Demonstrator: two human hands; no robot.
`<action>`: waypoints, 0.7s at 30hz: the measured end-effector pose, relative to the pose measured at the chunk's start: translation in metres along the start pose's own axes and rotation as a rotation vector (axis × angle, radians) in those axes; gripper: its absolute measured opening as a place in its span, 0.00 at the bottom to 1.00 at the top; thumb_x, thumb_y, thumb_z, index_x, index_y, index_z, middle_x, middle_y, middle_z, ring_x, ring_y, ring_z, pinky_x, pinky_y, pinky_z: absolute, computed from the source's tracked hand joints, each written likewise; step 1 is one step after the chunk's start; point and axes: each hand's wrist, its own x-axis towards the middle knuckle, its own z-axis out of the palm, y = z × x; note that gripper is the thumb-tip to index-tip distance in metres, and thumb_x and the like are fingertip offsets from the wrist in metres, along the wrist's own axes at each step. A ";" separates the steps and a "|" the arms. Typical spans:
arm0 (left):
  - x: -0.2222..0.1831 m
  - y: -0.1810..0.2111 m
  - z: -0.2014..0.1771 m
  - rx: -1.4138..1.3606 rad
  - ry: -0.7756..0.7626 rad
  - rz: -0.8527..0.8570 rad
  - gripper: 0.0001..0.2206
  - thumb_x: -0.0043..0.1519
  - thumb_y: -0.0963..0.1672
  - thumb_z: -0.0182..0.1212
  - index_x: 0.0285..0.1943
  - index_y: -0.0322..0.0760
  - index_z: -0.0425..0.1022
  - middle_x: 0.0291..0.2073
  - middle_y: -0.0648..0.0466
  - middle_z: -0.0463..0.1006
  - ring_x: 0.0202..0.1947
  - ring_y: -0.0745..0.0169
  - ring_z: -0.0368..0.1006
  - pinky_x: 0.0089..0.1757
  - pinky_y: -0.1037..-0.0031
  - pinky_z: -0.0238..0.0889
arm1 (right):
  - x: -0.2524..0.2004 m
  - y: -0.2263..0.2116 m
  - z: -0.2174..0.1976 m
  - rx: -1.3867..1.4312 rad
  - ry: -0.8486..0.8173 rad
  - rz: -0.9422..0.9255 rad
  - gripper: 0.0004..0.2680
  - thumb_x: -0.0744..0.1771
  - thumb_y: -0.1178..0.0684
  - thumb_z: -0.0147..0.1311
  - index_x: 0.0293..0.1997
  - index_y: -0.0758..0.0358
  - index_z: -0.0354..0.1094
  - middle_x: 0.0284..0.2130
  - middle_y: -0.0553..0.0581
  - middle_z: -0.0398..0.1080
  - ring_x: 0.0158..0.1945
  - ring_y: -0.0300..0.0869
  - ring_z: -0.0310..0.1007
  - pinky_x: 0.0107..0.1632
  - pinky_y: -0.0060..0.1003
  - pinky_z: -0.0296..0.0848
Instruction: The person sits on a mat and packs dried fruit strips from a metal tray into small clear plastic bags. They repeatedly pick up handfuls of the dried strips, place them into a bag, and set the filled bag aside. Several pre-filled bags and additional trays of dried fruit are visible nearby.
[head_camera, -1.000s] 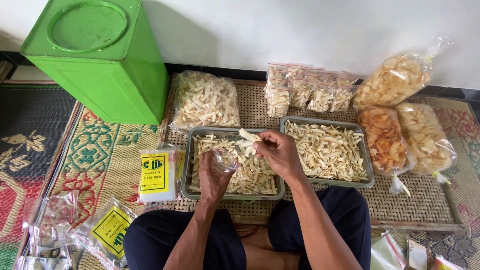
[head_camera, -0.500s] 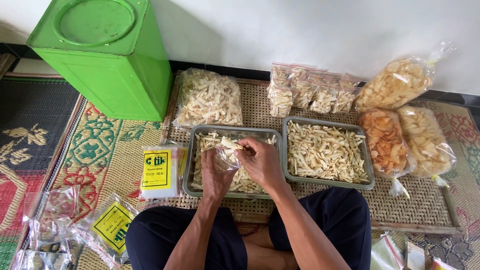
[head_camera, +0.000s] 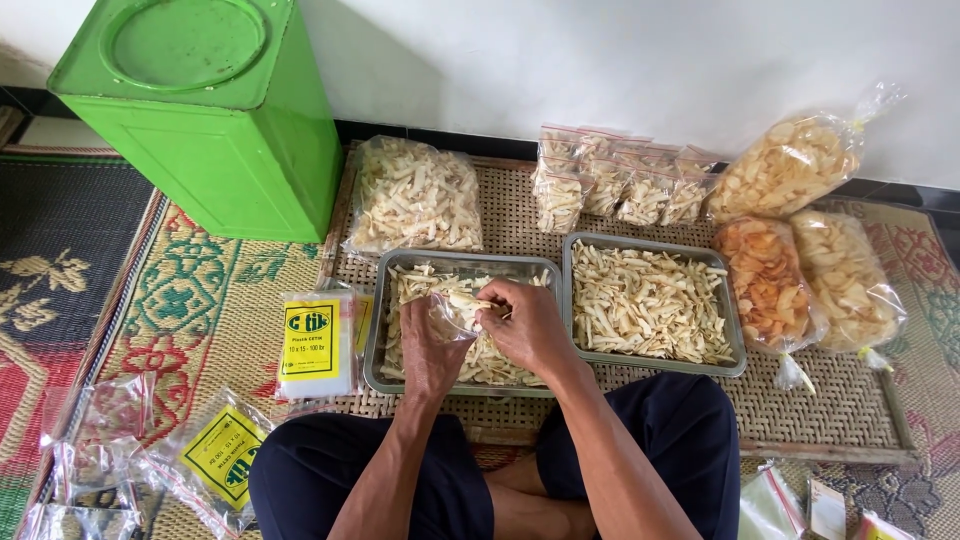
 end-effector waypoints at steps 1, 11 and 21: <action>0.000 0.006 -0.002 0.000 -0.002 0.001 0.29 0.43 0.45 0.81 0.51 0.36 0.69 0.41 0.40 0.70 0.44 0.30 0.72 0.42 0.47 0.71 | 0.001 0.001 0.000 0.001 0.002 0.001 0.05 0.64 0.64 0.59 0.41 0.66 0.77 0.30 0.74 0.77 0.37 0.67 0.80 0.34 0.51 0.82; -0.001 0.014 0.000 0.040 -0.025 -0.093 0.27 0.47 0.49 0.79 0.49 0.36 0.69 0.43 0.40 0.70 0.47 0.30 0.72 0.43 0.46 0.71 | 0.015 0.010 0.002 -0.191 -0.140 -0.035 0.03 0.63 0.61 0.55 0.34 0.64 0.75 0.28 0.71 0.77 0.37 0.74 0.76 0.41 0.66 0.75; -0.006 -0.017 0.010 0.022 -0.045 -0.037 0.28 0.45 0.43 0.76 0.52 0.34 0.66 0.44 0.38 0.68 0.48 0.27 0.71 0.44 0.45 0.69 | 0.018 -0.004 0.006 -0.243 -0.245 -0.083 0.02 0.62 0.61 0.56 0.28 0.64 0.74 0.28 0.71 0.75 0.36 0.73 0.75 0.41 0.65 0.72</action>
